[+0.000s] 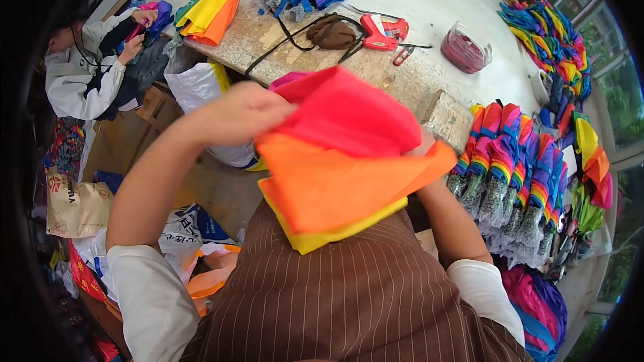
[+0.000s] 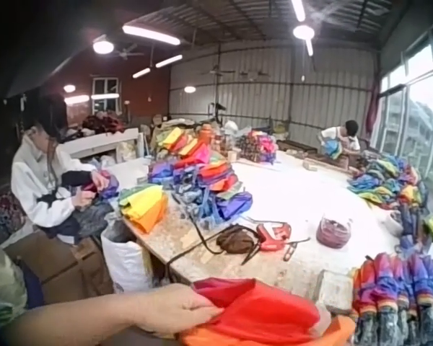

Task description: Folding and securing the fabric of rainbow-colored umbrellas at a manufacturing workstation.

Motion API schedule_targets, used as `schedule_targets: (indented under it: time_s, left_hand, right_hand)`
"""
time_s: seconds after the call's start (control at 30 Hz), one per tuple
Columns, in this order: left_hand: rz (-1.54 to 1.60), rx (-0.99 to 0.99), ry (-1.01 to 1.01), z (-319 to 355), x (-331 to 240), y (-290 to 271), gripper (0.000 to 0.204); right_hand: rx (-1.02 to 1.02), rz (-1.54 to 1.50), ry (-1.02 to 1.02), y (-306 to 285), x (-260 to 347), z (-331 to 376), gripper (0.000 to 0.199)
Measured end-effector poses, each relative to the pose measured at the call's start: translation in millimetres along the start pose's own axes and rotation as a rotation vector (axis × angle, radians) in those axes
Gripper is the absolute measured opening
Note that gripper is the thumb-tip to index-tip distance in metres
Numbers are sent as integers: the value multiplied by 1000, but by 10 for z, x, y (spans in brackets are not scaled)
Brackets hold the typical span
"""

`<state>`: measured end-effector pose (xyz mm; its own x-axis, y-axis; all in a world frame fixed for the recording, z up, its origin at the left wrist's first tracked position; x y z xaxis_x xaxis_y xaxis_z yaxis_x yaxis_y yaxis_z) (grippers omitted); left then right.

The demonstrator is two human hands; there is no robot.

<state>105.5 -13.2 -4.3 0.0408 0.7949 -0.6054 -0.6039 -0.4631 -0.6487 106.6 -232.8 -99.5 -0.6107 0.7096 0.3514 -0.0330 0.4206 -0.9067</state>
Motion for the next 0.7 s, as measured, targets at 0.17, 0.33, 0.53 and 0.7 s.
schedule_targets:
  time_s: [0.17, 0.33, 0.53, 0.7]
  left_hand:
    - [898, -164, 836, 544, -870, -558, 42]
    - [820, -23, 423, 326, -237, -799, 46]
    - [828, -49, 303, -65, -159, -226, 45]
    - [1049, 780, 1592, 620, -630, -1210, 46]
  right_hand:
    - [4, -153, 17, 55, 193, 68, 33]
    - [-173, -1067, 153, -20, 249, 15, 36]
    - [99, 44, -318, 185, 94, 108, 47]
    - [-172, -1250, 17, 390, -21, -75, 47]
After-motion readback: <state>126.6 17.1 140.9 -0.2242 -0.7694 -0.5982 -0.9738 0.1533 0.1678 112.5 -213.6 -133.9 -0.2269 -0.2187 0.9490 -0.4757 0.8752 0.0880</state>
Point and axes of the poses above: each hand's wrist, its own z-axis away from the middle knuckle, its own y-axis out of the palm, x = y × z, the point moved 10 cm from there along -z, towards the middle knuckle, and after that the axes turned 14 degrees about -y, right-handed, at the moved point
